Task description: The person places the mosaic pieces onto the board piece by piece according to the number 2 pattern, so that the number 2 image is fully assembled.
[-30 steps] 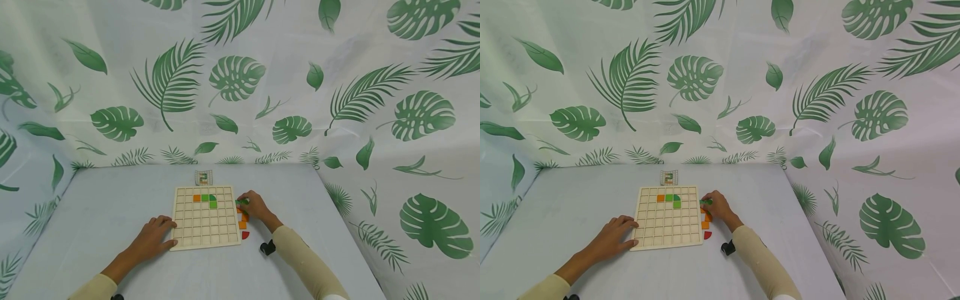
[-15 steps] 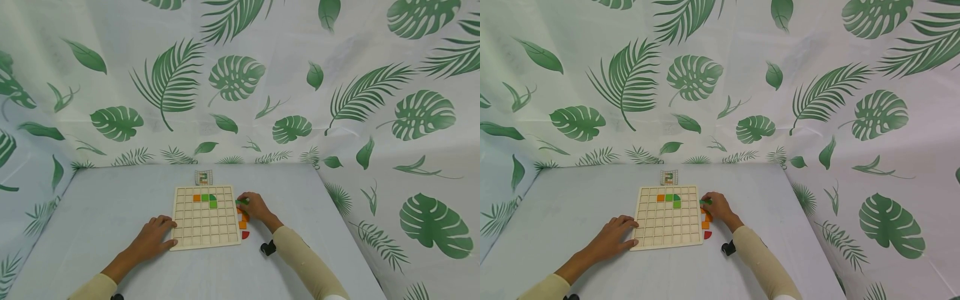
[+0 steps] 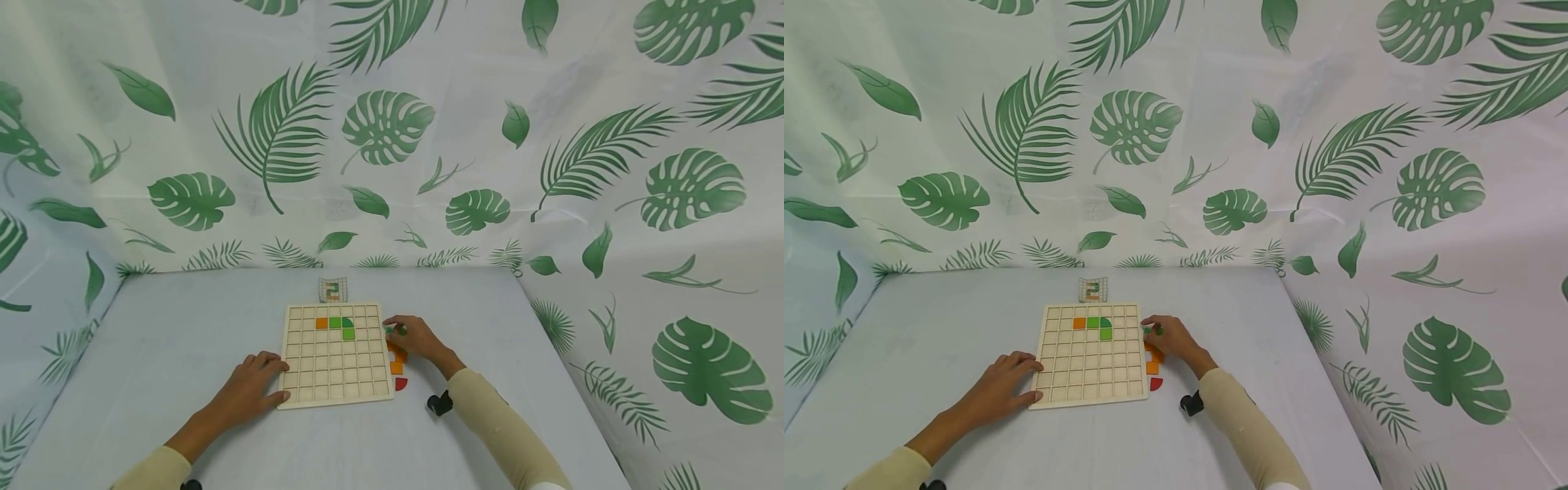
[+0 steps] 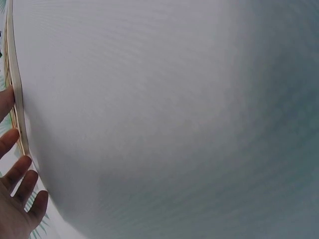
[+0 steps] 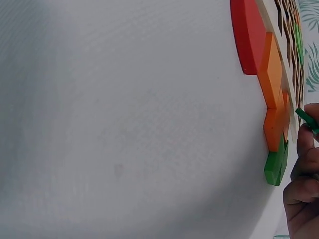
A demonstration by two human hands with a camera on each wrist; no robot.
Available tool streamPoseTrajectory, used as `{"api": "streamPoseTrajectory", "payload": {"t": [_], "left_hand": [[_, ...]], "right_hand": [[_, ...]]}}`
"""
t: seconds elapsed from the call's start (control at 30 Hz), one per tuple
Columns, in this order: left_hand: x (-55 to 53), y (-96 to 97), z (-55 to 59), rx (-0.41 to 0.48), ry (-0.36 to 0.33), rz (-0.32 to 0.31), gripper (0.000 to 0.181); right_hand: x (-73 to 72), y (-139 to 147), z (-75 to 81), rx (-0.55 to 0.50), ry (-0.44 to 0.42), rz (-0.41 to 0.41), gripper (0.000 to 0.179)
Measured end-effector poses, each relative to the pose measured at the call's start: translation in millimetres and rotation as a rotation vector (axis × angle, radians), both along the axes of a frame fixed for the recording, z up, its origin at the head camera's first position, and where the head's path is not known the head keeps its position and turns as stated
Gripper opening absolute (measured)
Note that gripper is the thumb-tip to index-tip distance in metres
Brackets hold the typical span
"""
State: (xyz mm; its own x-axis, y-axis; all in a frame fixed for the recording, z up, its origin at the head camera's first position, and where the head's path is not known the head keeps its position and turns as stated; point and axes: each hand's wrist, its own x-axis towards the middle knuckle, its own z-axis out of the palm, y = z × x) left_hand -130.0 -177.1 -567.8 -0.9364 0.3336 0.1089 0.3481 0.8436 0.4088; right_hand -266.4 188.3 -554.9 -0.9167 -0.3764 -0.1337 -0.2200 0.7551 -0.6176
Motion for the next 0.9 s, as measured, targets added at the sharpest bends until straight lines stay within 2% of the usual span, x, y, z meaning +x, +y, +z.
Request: {"api": "streamPoseTrajectory", "payload": {"t": [0.3,0.53,0.7,0.9], "left_hand": [[-0.1,0.0,-0.9,0.003,-0.007,0.0,0.045],[0.2,0.0,0.3,0.0,0.003,-0.002,0.045],[-0.1,0.5,0.8,-0.008,-0.011,0.004,0.045],[-0.5,0.9,0.8,-0.007,-0.018,0.008,0.044]], "right_hand": [[-2.0,0.0,-0.4,-0.063,-0.044,0.058,0.019],[0.1,-2.8,1.0,-0.155,-0.105,0.056,0.025],[1.9,-5.9,1.0,-0.175,-0.137,0.055,0.025],[5.0,-9.9,1.3,-0.197,-0.161,0.099,0.024]]}}
